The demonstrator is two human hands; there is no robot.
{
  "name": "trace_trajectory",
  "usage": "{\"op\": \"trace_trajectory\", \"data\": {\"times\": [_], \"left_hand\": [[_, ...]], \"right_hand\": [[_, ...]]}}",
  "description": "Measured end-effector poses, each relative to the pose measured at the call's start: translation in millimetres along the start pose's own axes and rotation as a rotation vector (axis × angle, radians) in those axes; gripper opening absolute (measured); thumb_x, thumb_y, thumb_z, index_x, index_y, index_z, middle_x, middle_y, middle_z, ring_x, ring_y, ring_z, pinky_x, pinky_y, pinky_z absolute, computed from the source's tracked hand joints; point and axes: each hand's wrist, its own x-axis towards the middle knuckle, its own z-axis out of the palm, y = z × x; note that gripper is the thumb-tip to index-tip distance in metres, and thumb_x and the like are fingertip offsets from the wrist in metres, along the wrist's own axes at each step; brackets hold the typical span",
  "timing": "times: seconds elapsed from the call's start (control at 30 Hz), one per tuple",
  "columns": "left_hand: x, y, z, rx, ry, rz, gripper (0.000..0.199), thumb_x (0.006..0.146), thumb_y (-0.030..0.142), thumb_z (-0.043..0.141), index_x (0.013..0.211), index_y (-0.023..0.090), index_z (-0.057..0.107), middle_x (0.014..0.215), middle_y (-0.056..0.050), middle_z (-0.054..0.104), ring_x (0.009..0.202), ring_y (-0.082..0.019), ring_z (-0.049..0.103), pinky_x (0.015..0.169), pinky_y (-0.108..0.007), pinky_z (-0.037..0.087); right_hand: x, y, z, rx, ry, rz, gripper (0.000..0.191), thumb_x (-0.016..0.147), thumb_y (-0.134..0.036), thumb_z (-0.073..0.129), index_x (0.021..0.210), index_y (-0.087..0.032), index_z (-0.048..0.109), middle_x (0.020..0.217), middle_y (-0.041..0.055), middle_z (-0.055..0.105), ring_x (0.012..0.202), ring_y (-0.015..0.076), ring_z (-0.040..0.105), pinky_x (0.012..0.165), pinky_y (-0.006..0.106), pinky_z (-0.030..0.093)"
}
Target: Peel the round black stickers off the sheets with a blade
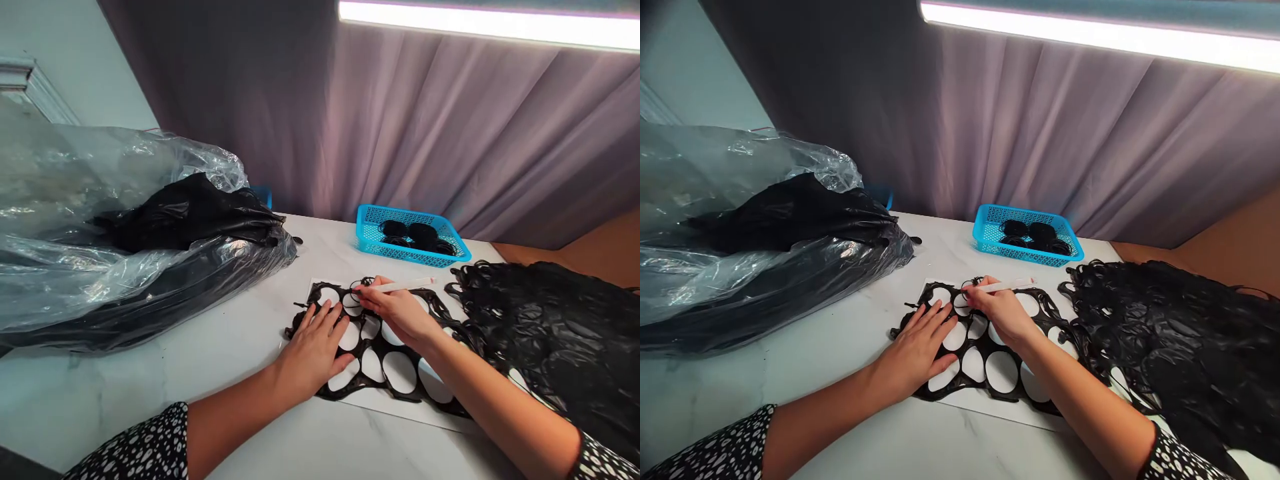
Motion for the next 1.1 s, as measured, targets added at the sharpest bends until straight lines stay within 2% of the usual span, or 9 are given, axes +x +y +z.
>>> {"op": "trace_trajectory", "data": {"times": [0.13,0.23,0.87,0.93,1.0,1.1], "left_hand": [[-1,-1,-0.9,0.003,-0.005,-0.012,0.056,0.094,0.044,0.055,0.14,0.013,0.044,0.151,-0.015,0.039,0.144,-0.032,0.025,0.116,-0.053,0.026],[-2,-2,0.0,-0.01,0.004,-0.013,0.057,0.095,0.045,0.052,0.142,0.013,0.041,0.151,-0.014,0.039,0.144,-0.032,0.025,0.116,-0.052,0.026],[-2,-3,0.4,0.0,0.0,-0.011,0.058,0.095,0.045,0.053,0.143,0.016,0.041,0.151,-0.013,0.039,0.143,-0.033,0.027,0.114,-0.054,0.028],[-2,-3,0.8,-0.004,-0.009,-0.017,0.058,0.094,0.044,0.055,0.142,0.015,0.042,0.151,-0.013,0.038,0.143,-0.034,0.027,0.114,-0.054,0.028],[-3,-3,1.2,-0.015,-0.013,-0.024,0.057,0.094,0.044,0.055,0.141,0.014,0.044,0.151,-0.013,0.038,0.143,-0.034,0.026,0.115,-0.054,0.026],[-3,-2,1.0,-0.04,-0.001,-0.032,0.055,0.094,0.044,0.055,0.14,0.015,0.045,0.15,-0.011,0.04,0.144,-0.033,0.025,0.116,-0.053,0.025]], "right_hand": [[-5,13,-1,-0.445,-0.102,-0.114,0.035,0.079,-0.046,0.068,0.068,-0.02,0.046,0.067,-0.0009,0.056,0.063,0.0135,0.048,0.058,0.026,0.035],[-9,14,-2,-0.603,-0.134,-0.178,0.033,0.083,-0.045,0.06,0.067,-0.021,0.044,0.063,-0.0015,0.052,0.058,0.013,0.041,0.053,0.026,0.03],[-11,17,-3,-0.656,-0.149,-0.209,0.024,0.088,-0.036,0.056,0.071,-0.02,0.048,0.076,0.0017,0.061,0.063,0.0147,0.047,0.056,0.026,0.034],[-14,20,0,-0.776,-0.13,-0.282,0.019,0.088,-0.029,0.055,0.072,-0.021,0.048,0.076,0.0023,0.06,0.063,0.0156,0.047,0.057,0.027,0.035],[-19,23,6,-0.983,-0.122,-0.42,0.017,0.09,-0.021,0.05,0.073,-0.021,0.048,0.075,0.0039,0.058,0.067,0.0181,0.048,0.06,0.029,0.037],[-24,23,13,-1.297,-0.197,-0.645,0.017,0.088,-0.009,0.044,0.078,-0.021,0.05,0.081,0.0086,0.058,0.077,0.0232,0.049,0.07,0.034,0.04]]}}
